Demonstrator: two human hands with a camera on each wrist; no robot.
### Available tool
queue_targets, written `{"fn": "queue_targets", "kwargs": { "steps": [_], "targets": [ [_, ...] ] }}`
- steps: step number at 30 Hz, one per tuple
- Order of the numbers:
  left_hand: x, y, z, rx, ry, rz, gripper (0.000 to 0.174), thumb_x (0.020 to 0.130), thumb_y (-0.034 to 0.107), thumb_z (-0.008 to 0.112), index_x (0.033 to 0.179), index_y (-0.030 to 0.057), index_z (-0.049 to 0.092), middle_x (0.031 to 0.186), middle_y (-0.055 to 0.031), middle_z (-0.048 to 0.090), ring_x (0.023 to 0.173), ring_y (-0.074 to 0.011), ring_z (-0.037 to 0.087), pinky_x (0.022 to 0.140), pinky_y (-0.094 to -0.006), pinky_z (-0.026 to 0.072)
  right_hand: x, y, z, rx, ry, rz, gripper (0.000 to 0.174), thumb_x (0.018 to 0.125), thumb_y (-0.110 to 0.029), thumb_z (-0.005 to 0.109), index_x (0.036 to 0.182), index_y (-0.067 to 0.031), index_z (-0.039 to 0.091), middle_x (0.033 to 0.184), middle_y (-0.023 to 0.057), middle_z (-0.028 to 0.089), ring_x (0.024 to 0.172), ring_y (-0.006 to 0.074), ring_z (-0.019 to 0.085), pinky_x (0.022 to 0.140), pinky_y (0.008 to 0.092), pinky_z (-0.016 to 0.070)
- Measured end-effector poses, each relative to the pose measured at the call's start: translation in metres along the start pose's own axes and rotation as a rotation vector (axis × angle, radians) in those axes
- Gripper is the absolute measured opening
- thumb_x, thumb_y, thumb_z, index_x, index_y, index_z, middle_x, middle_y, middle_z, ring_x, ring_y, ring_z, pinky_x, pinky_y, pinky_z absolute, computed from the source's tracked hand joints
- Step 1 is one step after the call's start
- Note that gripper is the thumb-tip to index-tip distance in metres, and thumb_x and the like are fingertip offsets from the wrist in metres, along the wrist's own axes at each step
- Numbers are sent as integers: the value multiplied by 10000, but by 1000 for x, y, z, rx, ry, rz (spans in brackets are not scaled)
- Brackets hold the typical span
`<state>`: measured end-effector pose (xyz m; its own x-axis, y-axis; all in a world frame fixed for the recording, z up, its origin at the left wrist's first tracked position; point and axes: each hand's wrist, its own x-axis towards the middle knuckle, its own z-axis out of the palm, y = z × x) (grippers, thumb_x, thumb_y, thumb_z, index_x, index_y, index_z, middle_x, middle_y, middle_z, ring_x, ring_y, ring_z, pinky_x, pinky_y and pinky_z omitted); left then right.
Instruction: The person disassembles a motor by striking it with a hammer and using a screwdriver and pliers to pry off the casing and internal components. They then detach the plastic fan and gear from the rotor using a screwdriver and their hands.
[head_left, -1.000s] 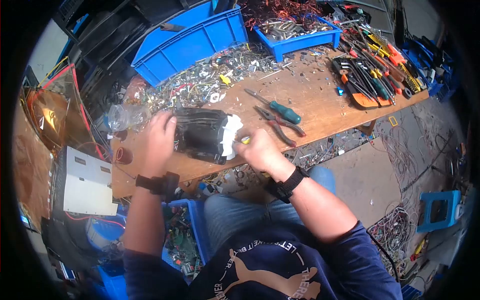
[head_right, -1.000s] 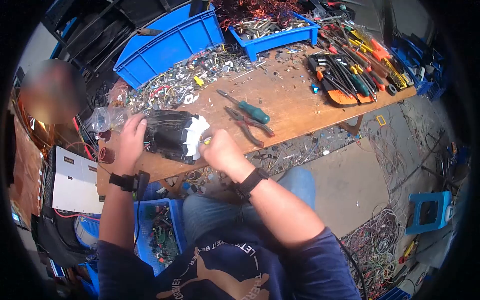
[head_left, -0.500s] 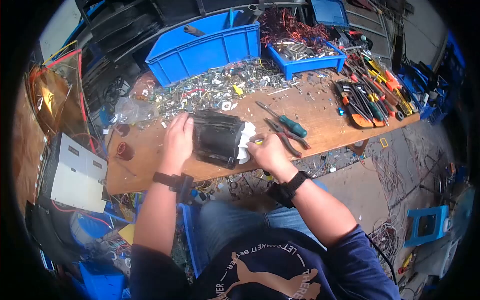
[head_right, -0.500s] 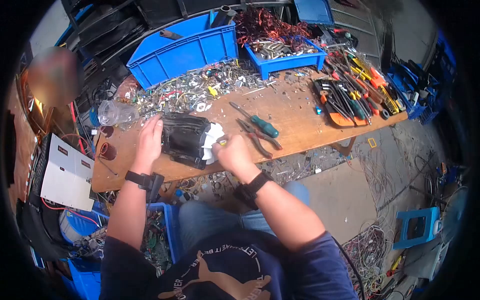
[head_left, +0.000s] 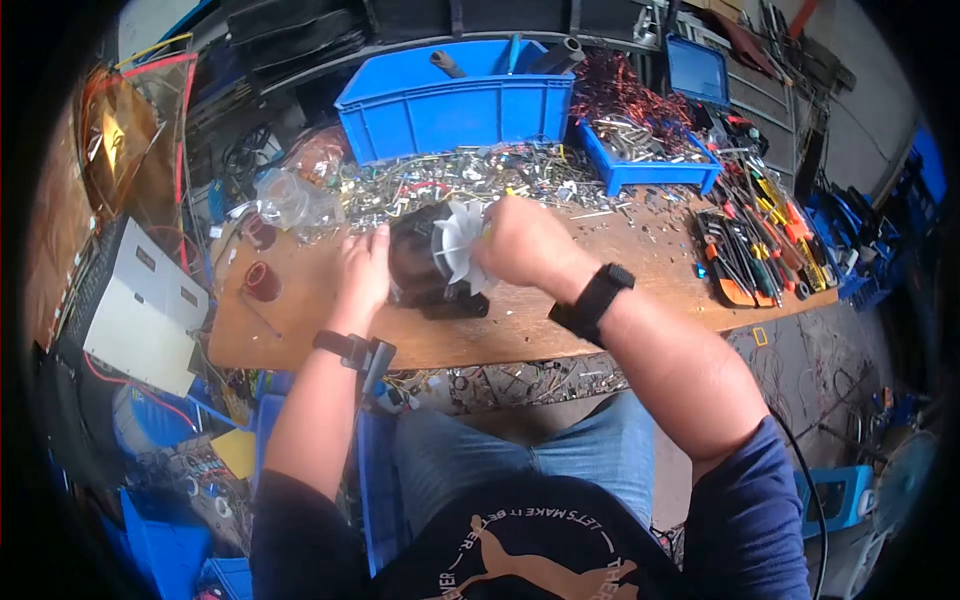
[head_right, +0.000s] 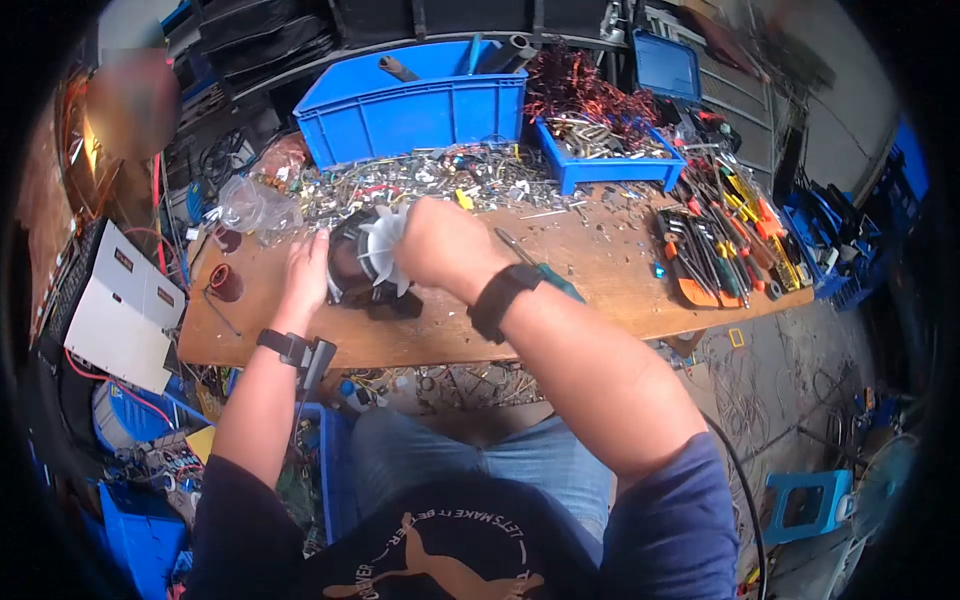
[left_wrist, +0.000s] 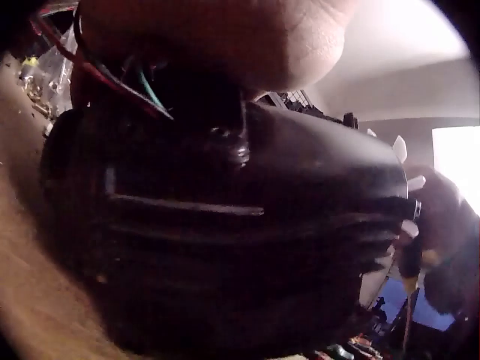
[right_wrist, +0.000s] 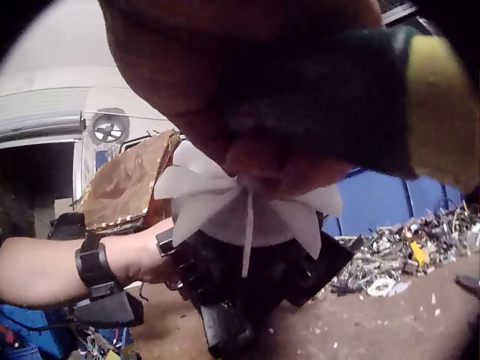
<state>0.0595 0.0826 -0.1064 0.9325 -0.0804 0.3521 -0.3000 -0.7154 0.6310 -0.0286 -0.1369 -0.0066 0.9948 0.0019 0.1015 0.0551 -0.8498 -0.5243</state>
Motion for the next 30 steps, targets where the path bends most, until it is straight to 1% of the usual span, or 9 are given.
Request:
{"fn": "queue_targets", "kwargs": {
  "steps": [6, 10, 12, 14, 17, 20, 25, 28, 30],
  "targets": [
    [-4, -1, 4, -38, 55, -28, 566, 1001, 453, 351, 1182, -12, 618, 1222, -260, 578, 1216, -391, 455, 1051, -467, 332, 46, 1, -17, -126, -93, -122, 269, 724, -171, 632, 827, 71, 688, 830, 283, 663, 770, 385, 674, 739, 428, 538],
    [2, -5, 22, 46, 142, -23, 565, 990, 457, 395, 1157, -34, 619, 1273, -281, 528, 1217, -405, 453, 1048, -472, 338, 60, 32, -2, -277, -200, -202, 225, 742, -165, 611, 844, 5, 716, 812, 220, 685, 698, 329, 673, 650, 381, 521],
    [-1, -1, 31, 31, 187, 60, 562, 981, 459, 427, 1150, -41, 619, 1286, -286, 510, 1209, -412, 457, 1043, -472, 344, 33, 39, -2, -114, -111, -75, 186, 778, -159, 610, 806, -4, 709, 677, 133, 675, 547, 225, 626, 532, 325, 484],
    [0, 6, 30, 44, 156, 77, 574, 967, 463, 467, 1156, -59, 609, 1265, -283, 524, 1210, -410, 462, 1043, -468, 351, 8, 38, -4, 267, -68, 120, 180, 793, -134, 613, 773, 33, 679, 625, 98, 635, 484, 164, 572, 485, 299, 462],
    [3, 11, 26, 97, 92, 54, 626, 956, 480, 480, 1194, -90, 580, 1309, -293, 499, 1255, -414, 436, 1065, -456, 340, 3, 48, 7, 402, 8, 148, 188, 800, -122, 618, 774, 59, 661, 603, 73, 598, 475, 120, 546, 452, 279, 431],
    [10, 13, 21, -151, -61, 10, 653, 950, 489, 489, 1235, -95, 558, 1348, -299, 472, 1295, -414, 407, 1087, -448, 323, 5, 65, 7, 451, -52, 159, 204, 806, -146, 630, 810, 56, 660, 616, 94, 610, 484, 156, 555, 462, 310, 447],
    [7, 21, 16, 114, -82, 73, 671, 958, 488, 483, 1277, -102, 519, 1395, -299, 433, 1327, -409, 380, 1116, -438, 300, -4, 62, 2, 558, -43, 213, 184, 812, -124, 633, 798, 58, 651, 625, 78, 604, 473, 139, 536, 439, 295, 421],
    [5, 22, 9, 74, -94, 82, 656, 963, 481, 482, 1275, -94, 526, 1389, -300, 439, 1327, -402, 387, 1113, -432, 308, -5, 60, 2, 555, -42, 204, 240, 815, -166, 644, 832, 72, 677, 577, 79, 589, 460, 124, 531, 432, 284, 389],
    [3, 24, -3, -104, -96, 44, 623, 966, 468, 486, 1269, -73, 540, 1375, -283, 465, 1326, -374, 408, 1102, -419, 321, -3, 66, 1, 550, -72, 219, 235, 819, -156, 643, 842, 75, 680, 593, 82, 601, 459, 125, 531, 432, 284, 392]
  ]
}}
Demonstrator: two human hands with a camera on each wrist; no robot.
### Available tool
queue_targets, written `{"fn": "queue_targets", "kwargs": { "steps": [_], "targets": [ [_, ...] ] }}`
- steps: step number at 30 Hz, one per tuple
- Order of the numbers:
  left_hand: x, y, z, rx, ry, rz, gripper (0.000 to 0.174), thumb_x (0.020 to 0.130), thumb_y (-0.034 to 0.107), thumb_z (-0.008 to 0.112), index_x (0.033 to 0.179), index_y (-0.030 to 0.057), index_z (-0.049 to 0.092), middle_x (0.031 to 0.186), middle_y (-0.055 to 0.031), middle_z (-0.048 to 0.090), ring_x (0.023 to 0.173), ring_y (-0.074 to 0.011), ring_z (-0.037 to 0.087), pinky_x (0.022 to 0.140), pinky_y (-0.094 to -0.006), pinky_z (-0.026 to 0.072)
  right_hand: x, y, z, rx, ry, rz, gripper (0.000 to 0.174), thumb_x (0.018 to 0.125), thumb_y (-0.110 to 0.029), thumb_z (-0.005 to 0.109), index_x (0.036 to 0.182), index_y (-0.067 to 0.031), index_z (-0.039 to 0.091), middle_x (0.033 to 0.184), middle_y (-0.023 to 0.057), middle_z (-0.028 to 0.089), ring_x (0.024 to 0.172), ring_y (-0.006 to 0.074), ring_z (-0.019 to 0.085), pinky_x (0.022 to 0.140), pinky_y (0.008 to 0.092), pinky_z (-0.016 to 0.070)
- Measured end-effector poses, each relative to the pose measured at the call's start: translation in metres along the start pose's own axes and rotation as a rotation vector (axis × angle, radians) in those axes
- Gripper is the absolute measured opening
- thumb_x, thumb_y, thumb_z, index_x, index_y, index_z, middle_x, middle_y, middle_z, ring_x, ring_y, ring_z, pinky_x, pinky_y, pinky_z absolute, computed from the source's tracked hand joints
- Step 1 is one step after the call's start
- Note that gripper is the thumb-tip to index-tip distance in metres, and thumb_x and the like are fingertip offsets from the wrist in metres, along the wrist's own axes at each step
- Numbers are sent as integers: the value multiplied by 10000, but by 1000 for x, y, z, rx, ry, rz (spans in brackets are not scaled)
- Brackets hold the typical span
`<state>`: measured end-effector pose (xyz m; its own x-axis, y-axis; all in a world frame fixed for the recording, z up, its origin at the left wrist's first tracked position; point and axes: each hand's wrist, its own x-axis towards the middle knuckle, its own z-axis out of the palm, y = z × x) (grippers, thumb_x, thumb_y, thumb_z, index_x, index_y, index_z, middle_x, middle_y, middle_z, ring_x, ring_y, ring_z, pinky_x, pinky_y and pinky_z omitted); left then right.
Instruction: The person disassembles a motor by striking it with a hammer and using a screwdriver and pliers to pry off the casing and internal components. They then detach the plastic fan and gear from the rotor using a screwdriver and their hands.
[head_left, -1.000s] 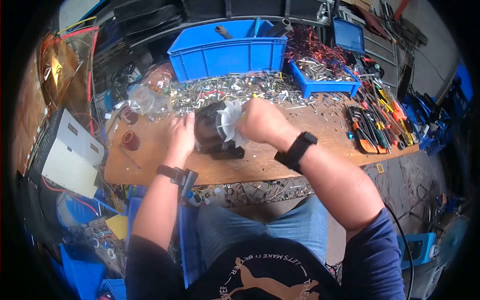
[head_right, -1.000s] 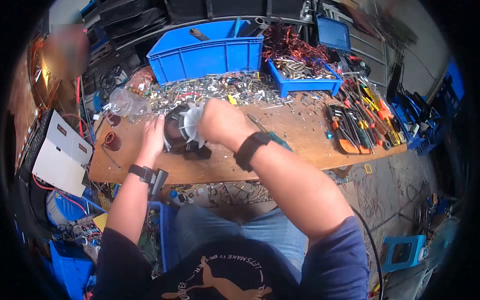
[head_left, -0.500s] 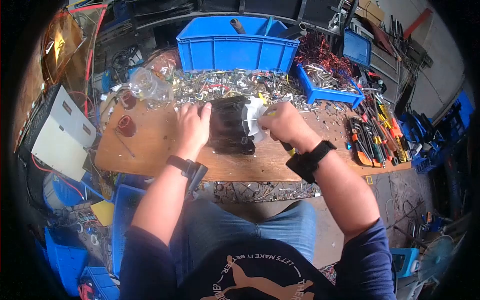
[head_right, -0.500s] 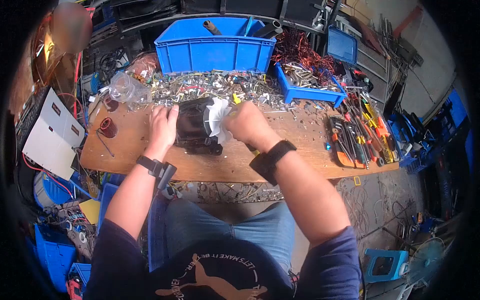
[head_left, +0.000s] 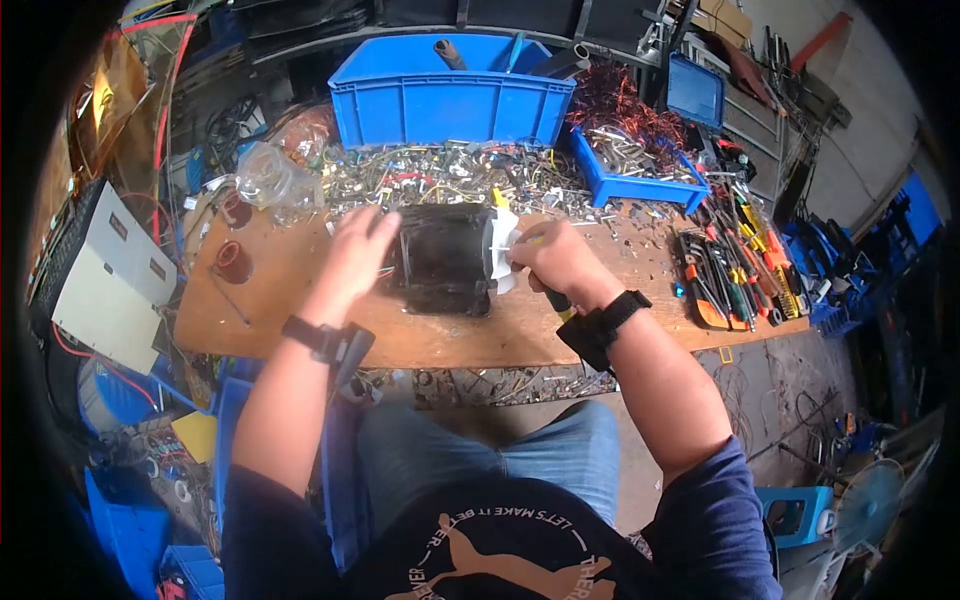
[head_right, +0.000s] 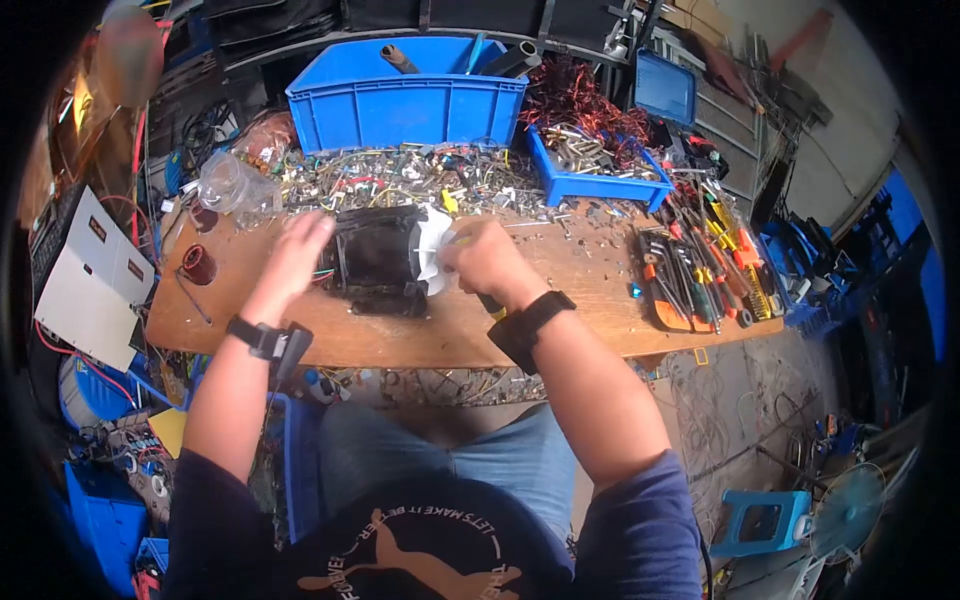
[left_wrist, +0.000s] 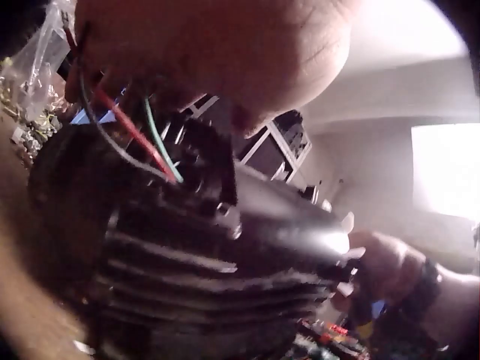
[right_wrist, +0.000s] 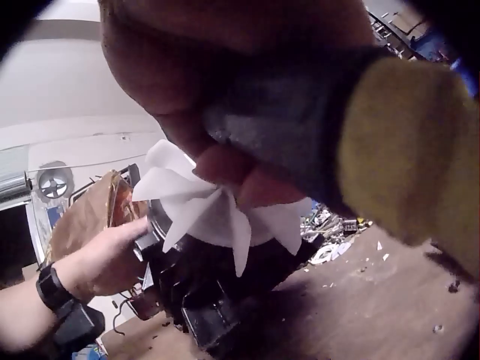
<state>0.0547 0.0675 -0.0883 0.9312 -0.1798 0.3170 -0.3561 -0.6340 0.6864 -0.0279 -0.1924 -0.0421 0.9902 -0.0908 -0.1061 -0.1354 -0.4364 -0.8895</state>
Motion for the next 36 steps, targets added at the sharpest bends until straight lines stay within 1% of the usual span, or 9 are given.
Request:
{"fn": "queue_targets", "kwargs": {
  "steps": [7, 10, 13, 16, 19, 24, 26, 30, 36],
  "targets": [
    [-21, -45, -25, -399, 261, -79, 461, 970, 320, 528, 1261, -36, 560, 1265, -182, 579, 1152, -267, 556, 1012, -370, 413, 1, 41, -4, 137, -22, 97, 234, 838, -129, 626, 903, 89, 681, 691, 107, 657, 468, 142, 561, 438, 282, 448],
    [-45, -58, -3, -733, 504, -332, 497, 956, 279, 551, 1342, -27, 488, 1204, -170, 598, 1101, -262, 579, 955, -367, 461, -2, 43, -4, 87, -18, 92, 240, 839, -127, 630, 933, 90, 675, 730, 113, 666, 480, 146, 574, 438, 289, 453],
    [-77, -52, 15, -962, 470, -452, 399, 961, 285, 550, 1251, 11, 534, 1096, -103, 609, 973, -226, 618, 850, -352, 511, -3, 45, -6, 32, -37, 130, 248, 836, -128, 641, 943, 95, 668, 757, 119, 671, 490, 148, 585, 445, 289, 457],
    [-96, -37, 20, -1159, 172, -571, 322, 947, 239, 550, 1187, 24, 550, 1039, -100, 602, 907, -232, 639, 803, -371, 533, -2, 60, -3, 187, -60, 75, 248, 829, -119, 642, 940, 101, 664, 758, 124, 674, 493, 149, 589, 453, 283, 458],
    [-99, -19, 25, -1208, 78, -603, 358, 934, 223, 557, 1216, 7, 519, 1058, -119, 606, 888, -272, 648, 793, -395, 541, -6, 57, -6, 135, -95, 100, 247, 825, -106, 636, 958, 100, 662, 762, 120, 675, 499, 148, 592, 455, 278, 456],
    [-84, -7, 33, -1235, 62, -694, 547, 941, 348, 536, 1306, -46, 431, 1297, -213, 487, 1017, -334, 604, 872, -436, 506, -12, 37, -33, 170, -62, 105, 178, 812, -138, 644, 863, 26, 690, 642, 81, 620, 505, 153, 573, 454, 317, 461],
    [-83, -7, 34, -1183, 91, -714, 646, 940, 409, 526, 1365, -56, 384, 1383, -235, 420, 1071, -342, 578, 910, -443, 481, -21, 20, -43, 265, -10, 6, 181, 810, -128, 649, 882, 34, 689, 624, 80, 595, 494, 155, 567, 424, 333, 452],
    [-68, -9, 34, -1194, 67, -753, 818, 932, 525, 491, 1460, -59, 268, 1490, -255, 312, 1207, -363, 474, 1011, -468, 387, -24, 21, -28, 291, 75, 102, 233, 830, -135, 667, 930, 75, 659, 642, 85, 588, 460, 147, 543, 397, 304, 435],
    [-55, -10, 40, -1258, -43, -795, 788, 927, 547, 493, 1415, -53, 345, 1442, -246, 371, 1278, -378, 395, 1085, -478, 299, -23, 37, 7, 208, 78, 136, 566, 855, -453, 701, 965, 98, 635, 733, 101, 615, 429, 147, 529, 396, 293, 437]
  ]
}}
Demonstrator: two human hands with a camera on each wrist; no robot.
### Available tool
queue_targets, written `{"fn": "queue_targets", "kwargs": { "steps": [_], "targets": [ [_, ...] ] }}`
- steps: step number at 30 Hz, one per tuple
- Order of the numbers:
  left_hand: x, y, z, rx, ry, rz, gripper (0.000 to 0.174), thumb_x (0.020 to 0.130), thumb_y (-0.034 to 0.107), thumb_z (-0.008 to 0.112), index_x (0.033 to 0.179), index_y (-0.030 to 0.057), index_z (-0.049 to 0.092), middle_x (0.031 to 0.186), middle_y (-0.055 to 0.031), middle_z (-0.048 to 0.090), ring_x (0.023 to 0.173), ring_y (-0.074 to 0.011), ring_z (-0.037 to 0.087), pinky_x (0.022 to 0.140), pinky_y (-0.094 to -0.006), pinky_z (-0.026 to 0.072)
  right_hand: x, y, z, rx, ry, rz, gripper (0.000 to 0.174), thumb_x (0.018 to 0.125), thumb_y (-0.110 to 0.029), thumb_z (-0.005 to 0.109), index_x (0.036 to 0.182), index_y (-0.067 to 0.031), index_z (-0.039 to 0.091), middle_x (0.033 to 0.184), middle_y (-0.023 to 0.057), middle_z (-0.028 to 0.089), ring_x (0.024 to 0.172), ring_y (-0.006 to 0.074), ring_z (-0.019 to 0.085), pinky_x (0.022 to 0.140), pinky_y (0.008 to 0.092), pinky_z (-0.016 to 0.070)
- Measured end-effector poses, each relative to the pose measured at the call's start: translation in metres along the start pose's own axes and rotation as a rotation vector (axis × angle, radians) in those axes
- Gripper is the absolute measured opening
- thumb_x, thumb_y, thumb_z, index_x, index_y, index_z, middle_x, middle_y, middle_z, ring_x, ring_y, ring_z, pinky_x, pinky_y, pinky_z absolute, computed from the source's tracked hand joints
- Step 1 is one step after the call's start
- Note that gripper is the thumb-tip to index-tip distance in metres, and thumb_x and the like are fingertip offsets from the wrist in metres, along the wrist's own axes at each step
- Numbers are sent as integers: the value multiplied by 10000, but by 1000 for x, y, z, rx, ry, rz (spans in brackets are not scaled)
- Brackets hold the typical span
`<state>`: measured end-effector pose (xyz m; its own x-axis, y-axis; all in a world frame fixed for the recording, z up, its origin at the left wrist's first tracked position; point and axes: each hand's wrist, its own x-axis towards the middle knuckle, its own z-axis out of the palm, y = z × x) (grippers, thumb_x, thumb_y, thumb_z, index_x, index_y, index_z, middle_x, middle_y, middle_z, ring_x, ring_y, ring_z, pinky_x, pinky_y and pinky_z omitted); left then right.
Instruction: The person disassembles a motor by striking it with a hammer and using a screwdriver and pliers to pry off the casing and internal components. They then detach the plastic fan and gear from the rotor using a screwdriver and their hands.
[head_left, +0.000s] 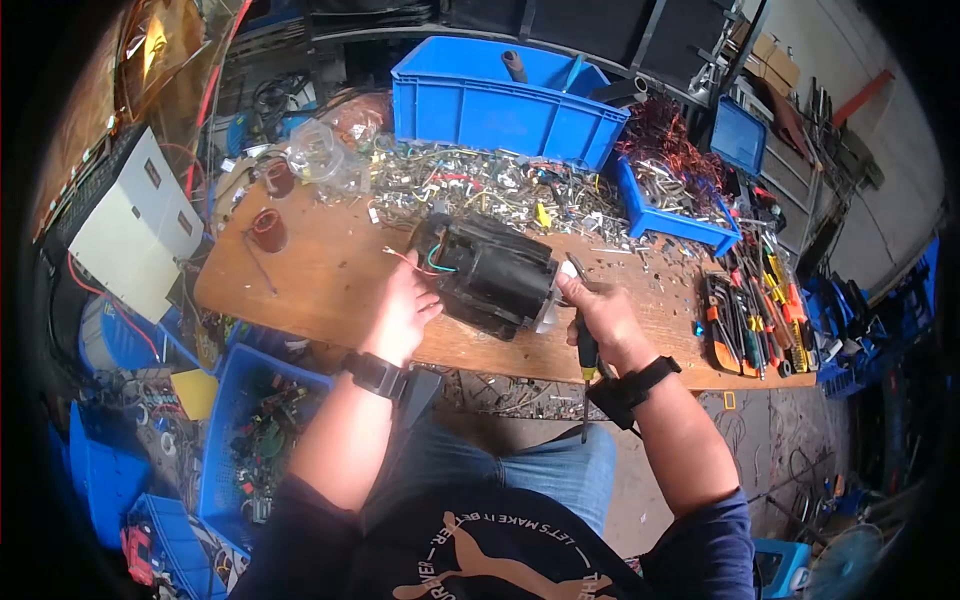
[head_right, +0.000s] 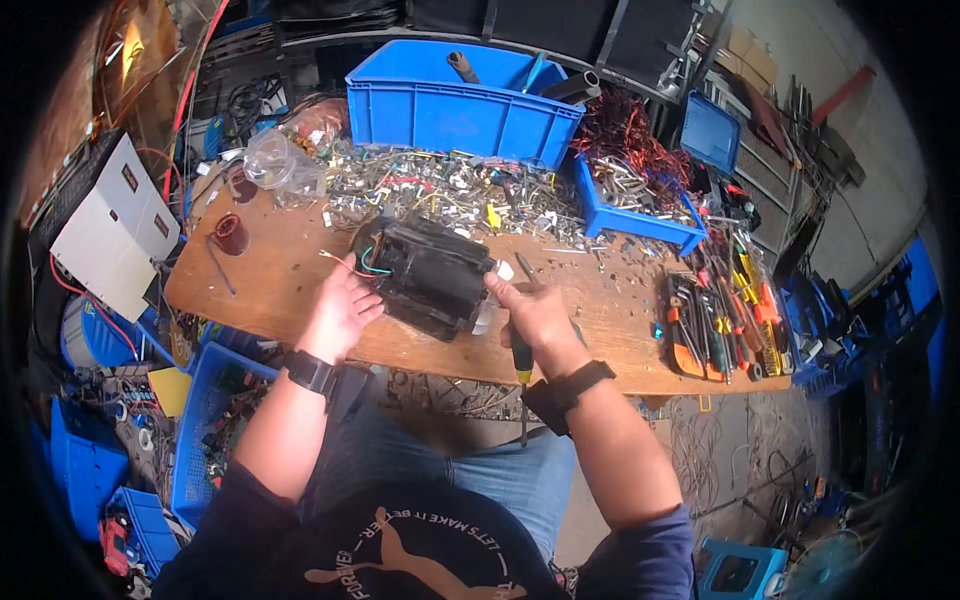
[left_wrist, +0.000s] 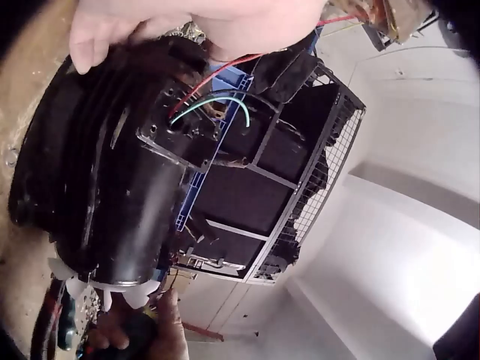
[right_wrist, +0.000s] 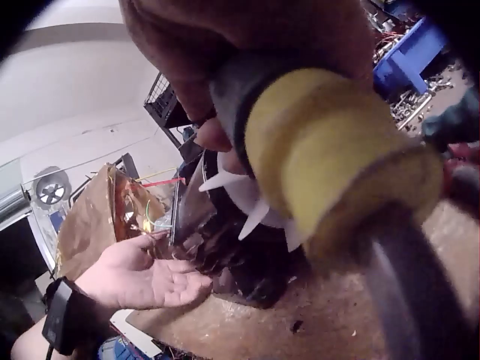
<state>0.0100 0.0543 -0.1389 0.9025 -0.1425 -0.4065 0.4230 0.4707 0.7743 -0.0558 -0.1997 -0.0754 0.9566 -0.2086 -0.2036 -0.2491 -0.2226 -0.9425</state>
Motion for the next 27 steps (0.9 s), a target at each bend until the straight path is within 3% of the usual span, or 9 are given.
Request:
{"fn": "queue_targets", "kwargs": {
  "steps": [4, 6, 9, 13, 21, 24, 27],
  "targets": [
    [2, 2, 3, -6, 2, -6, 808, 911, 564, 514, 1411, -49, 349, 1441, -264, 359, 1310, -396, 356, 1108, -480, 274, 1, -11, 8, -60, 13, 45, 679, 843, -528, 691, 984, 132, 614, 714, 100, 598, 439, 144, 535, 395, 286, 442],
    [0, 4, 9, -8, 61, -15, 839, 900, 576, 528, 1421, -51, 329, 1451, -275, 341, 1311, -409, 352, 1112, -483, 268, 4, -16, 7, -163, -17, 59, 688, 843, -536, 686, 986, 133, 610, 701, 95, 586, 440, 146, 534, 394, 283, 444],
    [3, 2, 2, 15, -23, 0, 905, 880, 597, 551, 1442, -59, 282, 1464, -294, 312, 1327, -421, 333, 1112, -492, 262, 8, -19, 6, -245, -21, 64, 689, 846, -539, 680, 988, 132, 607, 685, 90, 571, 441, 150, 535, 389, 283, 442],
    [2, 5, 8, 28, 34, 0, 891, 867, 605, 569, 1422, -49, 327, 1466, -286, 316, 1331, -415, 332, 1113, -499, 254, 8, -13, 4, -203, 24, 43, 682, 849, -532, 677, 1016, 125, 601, 688, 98, 574, 448, 152, 546, 393, 285, 442],
    [11, 7, 14, 137, 17, 9, 879, 805, 618, 652, 1414, 33, 407, 1453, -233, 359, 1298, -391, 370, 1098, -490, 275, -1, -19, 8, -167, -59, 6, 611, 816, -404, 761, 1112, 95, 571, 748, 102, 609, 448, 151, 545, 405, 282, 445],
    [17, -7, 17, 158, 143, 91, 842, 767, 616, 696, 1372, 79, 466, 1423, -202, 407, 1298, -359, 372, 1086, -495, 287, 8, -5, 6, -53, -105, -6, 622, 803, -285, 793, 1216, 90, 518, 827, 95, 625, 471, 136, 548, 409, 263, 446],
    [3, -6, 21, 193, 160, 105, 744, 765, 561, 737, 1310, 98, 530, 1295, -76, 537, 1195, -232, 459, 997, -435, 352, 4, -4, 10, -14, -101, -69, 713, 798, -203, 792, 1329, 104, 429, 912, 107, 624, 488, 123, 539, 424, 253, 457]
  ]
}}
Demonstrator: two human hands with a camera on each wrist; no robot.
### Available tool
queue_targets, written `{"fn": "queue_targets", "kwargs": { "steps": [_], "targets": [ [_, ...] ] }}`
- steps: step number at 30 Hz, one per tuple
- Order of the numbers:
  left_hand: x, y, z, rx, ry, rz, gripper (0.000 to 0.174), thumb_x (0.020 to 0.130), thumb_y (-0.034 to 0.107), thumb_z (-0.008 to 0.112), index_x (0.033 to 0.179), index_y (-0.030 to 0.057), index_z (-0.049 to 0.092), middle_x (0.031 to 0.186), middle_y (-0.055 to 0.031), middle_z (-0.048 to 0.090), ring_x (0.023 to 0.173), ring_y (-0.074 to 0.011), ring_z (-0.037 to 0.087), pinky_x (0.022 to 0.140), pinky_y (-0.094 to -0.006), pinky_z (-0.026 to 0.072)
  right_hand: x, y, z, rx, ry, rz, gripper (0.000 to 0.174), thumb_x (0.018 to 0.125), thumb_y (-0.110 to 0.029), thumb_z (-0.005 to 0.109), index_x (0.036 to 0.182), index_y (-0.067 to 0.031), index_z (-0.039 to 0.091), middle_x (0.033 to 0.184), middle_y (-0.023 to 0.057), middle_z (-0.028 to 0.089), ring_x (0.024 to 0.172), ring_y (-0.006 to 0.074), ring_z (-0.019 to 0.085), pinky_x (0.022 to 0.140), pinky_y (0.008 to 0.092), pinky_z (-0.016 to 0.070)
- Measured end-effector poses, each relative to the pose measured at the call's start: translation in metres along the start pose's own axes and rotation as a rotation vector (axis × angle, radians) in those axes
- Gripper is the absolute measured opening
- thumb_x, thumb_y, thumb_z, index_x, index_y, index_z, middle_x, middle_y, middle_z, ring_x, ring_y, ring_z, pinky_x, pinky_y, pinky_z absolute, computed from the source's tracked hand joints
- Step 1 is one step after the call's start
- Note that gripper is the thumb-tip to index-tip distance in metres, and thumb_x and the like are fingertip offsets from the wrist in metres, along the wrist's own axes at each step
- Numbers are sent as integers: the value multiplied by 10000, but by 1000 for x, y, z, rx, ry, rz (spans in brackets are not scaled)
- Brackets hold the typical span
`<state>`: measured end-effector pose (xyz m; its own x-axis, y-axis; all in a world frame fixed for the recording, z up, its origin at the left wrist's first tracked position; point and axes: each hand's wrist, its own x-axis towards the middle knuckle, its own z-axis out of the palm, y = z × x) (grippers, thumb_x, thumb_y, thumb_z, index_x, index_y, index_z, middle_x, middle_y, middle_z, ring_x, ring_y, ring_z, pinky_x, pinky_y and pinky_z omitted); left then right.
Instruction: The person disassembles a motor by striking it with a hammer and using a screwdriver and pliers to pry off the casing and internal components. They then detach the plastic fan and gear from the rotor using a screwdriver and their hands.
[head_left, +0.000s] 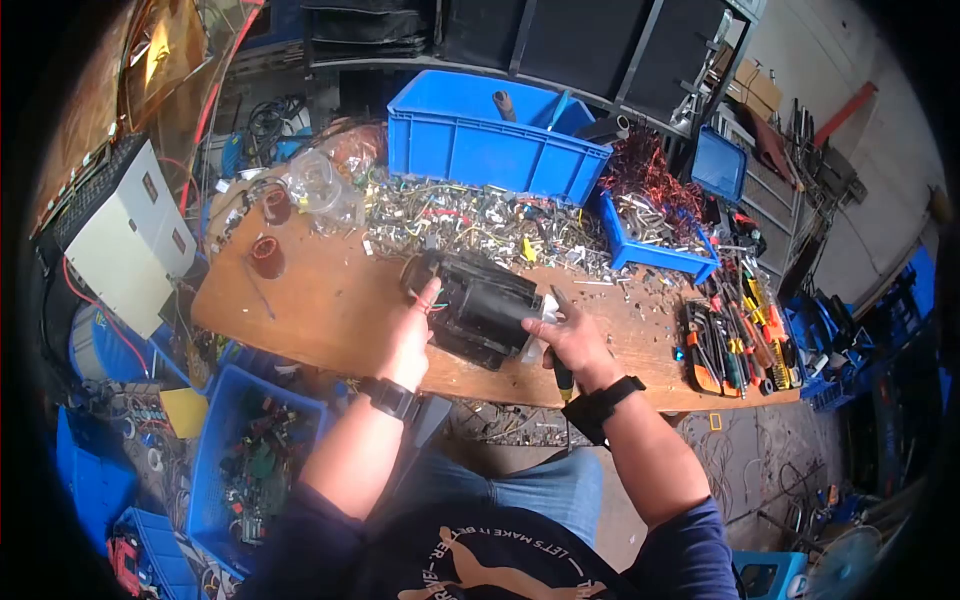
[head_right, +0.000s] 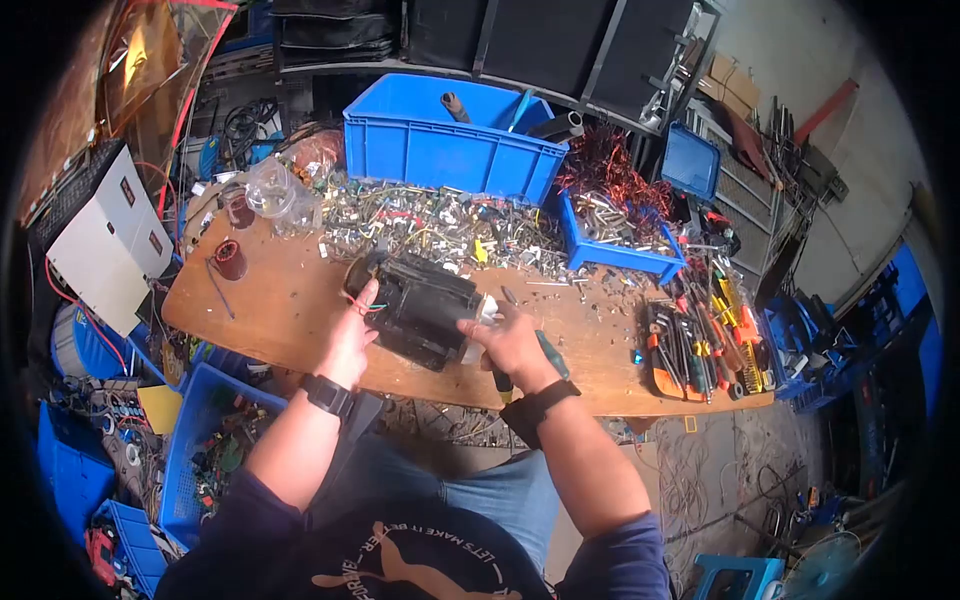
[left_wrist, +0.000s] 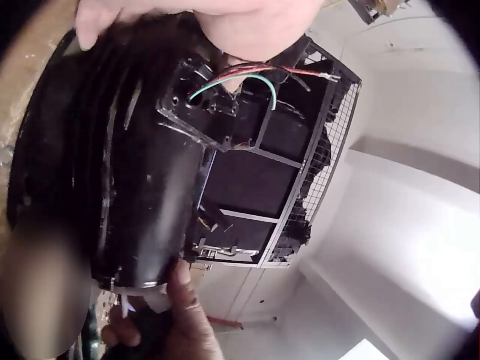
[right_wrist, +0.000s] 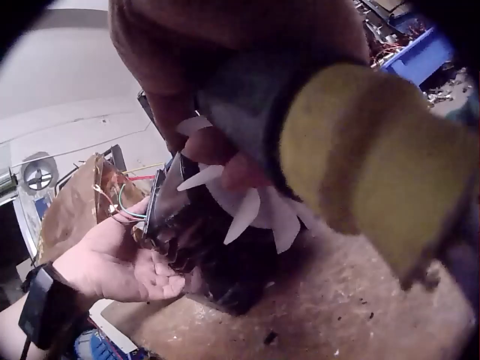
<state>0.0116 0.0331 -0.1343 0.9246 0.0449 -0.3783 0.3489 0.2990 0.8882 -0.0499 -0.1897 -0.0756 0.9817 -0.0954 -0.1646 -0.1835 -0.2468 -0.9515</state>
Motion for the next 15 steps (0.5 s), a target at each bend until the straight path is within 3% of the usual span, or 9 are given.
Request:
{"fn": "queue_targets", "kwargs": {
  "steps": [2, 6, 9, 12, 13, 14, 15],
  "targets": [
    [-12, 2, 0, -19, 66, 38, 643, 812, 449, 747, 1284, 61, 550, 1196, -40, 608, 1101, -159, 518, 947, -383, 394, 0, 4, 3, 62, -3, -27, 713, 806, -186, 782, 1342, 109, 416, 917, 112, 625, 499, 121, 544, 426, 246, 458],
    [-10, -4, -7, -98, 35, 212, 572, 818, 325, 772, 1245, 8, 560, 1165, -53, 621, 1053, -149, 551, 941, -338, 418, 1, 12, 11, 107, -37, -83, 773, 814, -118, 759, 1386, 137, 305, 1018, 173, 640, 573, 132, 594, 426, 230, 450],
    [-19, 12, -10, -175, -35, 302, 559, 805, 255, 794, 1240, -6, 559, 1150, -59, 631, 1027, -153, 571, 939, -323, 432, -5, 15, 27, 162, 53, -143, 776, 807, -103, 769, 1387, 128, 309, 1050, 176, 637, 609, 130, 603, 455, 240, 471],
    [-18, 26, -17, -169, -79, 395, 513, 798, 200, 798, 1196, -26, 565, 1109, -84, 652, 979, -168, 610, 902, -319, 469, 2, 25, 35, 206, 2, -135, 821, 800, -100, 782, 1416, 94, 275, 1092, 171, 629, 632, 122, 601, 482, 241, 471],
    [-16, 25, -21, -117, -38, 426, 491, 804, 185, 789, 1187, -22, 563, 1105, -84, 652, 971, -161, 615, 890, -308, 474, 2, 28, 40, 234, -9, -125, 829, 800, -99, 783, 1422, 87, 267, 1095, 169, 629, 638, 121, 601, 485, 241, 469],
    [-16, 27, -23, -66, 0, 458, 468, 811, 171, 781, 1179, -19, 562, 1100, -83, 653, 963, -154, 621, 877, -297, 479, 1, 29, 47, 280, -9, -144, 822, 822, -81, 758, 1428, 105, 235, 1125, 194, 614, 762, 162, 646, 511, 240, 499],
    [-16, 35, -22, -14, 33, 497, 446, 817, 156, 772, 1170, -15, 561, 1096, -83, 654, 955, -147, 626, 865, -286, 484, 2, 31, 52, 298, -22, -120, 761, 826, -76, 751, 1399, 93, 280, 1080, 159, 632, 765, 160, 650, 516, 238, 495]
  ]
}}
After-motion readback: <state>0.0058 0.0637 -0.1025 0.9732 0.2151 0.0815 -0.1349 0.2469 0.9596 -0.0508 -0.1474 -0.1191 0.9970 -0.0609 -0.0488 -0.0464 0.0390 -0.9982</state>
